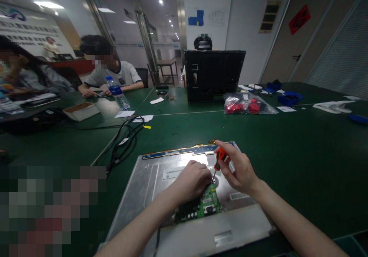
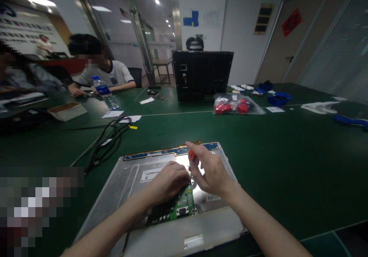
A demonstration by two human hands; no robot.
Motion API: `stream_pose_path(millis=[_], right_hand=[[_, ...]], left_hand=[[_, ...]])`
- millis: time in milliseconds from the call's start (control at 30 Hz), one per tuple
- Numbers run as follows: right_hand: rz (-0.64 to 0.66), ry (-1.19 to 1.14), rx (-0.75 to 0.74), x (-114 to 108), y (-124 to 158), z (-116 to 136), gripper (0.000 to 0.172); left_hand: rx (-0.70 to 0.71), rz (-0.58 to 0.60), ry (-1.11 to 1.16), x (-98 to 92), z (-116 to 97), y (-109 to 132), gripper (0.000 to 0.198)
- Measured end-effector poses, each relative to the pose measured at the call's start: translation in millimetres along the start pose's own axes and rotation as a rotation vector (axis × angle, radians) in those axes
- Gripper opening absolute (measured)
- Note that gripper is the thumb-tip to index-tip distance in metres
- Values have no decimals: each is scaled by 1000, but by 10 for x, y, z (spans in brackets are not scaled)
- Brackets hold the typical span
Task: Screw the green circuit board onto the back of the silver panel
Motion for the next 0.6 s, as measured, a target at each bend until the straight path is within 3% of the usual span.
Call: stream_pose_path(millis=[600], right_hand=[[-18, 62, -43, -6, -28, 24, 40]], left_hand=[[7, 12, 28, -9, -6, 0, 16]])
Point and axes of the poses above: each hand's wrist, its own y-axis away from the middle knuckle, its own x-axis out of the palm, z = x × y, the point moved 5 cm from there along -y, towards the middle knuckle, and after that the axes turned 13 degrees about -y, right-handed, at the moved point
